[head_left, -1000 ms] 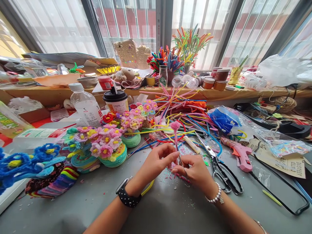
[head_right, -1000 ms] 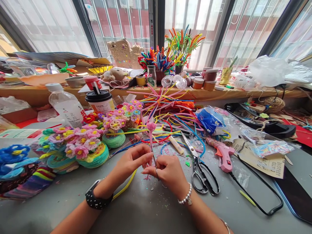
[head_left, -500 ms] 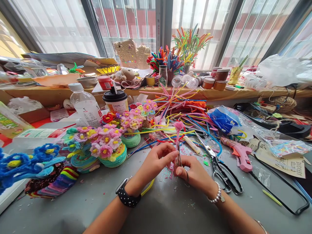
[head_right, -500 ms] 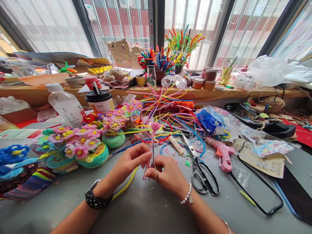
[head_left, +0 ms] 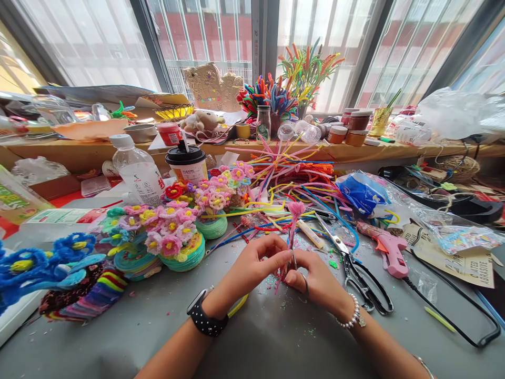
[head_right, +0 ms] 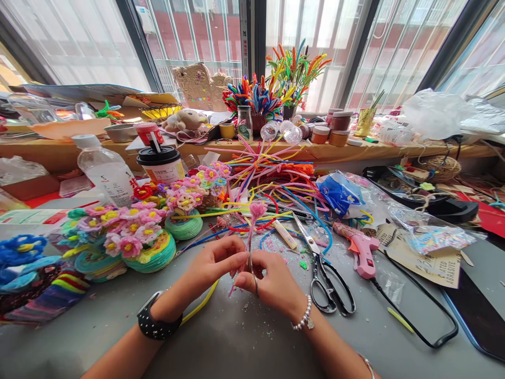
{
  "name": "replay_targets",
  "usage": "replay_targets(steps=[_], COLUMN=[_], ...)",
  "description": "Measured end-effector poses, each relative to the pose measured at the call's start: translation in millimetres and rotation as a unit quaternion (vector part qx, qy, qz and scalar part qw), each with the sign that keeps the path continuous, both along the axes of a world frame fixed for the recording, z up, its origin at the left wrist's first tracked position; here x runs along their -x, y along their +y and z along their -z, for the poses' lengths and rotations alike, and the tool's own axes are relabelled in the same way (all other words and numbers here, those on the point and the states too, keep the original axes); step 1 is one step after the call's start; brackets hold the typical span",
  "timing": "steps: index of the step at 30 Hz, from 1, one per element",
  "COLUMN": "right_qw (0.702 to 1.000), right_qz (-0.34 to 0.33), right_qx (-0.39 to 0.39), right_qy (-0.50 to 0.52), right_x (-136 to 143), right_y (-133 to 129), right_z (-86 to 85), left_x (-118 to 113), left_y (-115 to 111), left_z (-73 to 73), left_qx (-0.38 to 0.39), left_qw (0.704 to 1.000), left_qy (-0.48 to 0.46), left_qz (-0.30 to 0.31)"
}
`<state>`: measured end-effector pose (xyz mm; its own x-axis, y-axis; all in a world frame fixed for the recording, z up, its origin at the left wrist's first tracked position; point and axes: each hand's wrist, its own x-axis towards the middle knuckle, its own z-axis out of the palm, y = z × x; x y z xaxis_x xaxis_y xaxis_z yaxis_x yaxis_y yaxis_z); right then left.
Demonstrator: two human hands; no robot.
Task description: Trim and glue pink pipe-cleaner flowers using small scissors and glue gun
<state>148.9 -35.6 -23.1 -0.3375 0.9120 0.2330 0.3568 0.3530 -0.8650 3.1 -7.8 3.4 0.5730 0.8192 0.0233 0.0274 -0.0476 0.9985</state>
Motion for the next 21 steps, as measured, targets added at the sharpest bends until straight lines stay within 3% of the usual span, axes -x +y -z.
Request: replay_targets(steps=[10,21], right_qw=[1.0,0.995], right_qz=[0.018,0.098], right_qx=[-0.001,-0.009], right_qy=[0.0,-0.028], right_x=[-0.2,-0.5], right_y=[-0.3,1.6], right_z=[-2.5,6.6], left_x=[-0.1,1.1], left_y=[0.6,2.7], left_z=[0.3,3.8], left_qx=[-0.01,-0.004], left_qw=[1.0,1.0], left_qy=[0.012,0.005], left_qz=[0.004,-0.003])
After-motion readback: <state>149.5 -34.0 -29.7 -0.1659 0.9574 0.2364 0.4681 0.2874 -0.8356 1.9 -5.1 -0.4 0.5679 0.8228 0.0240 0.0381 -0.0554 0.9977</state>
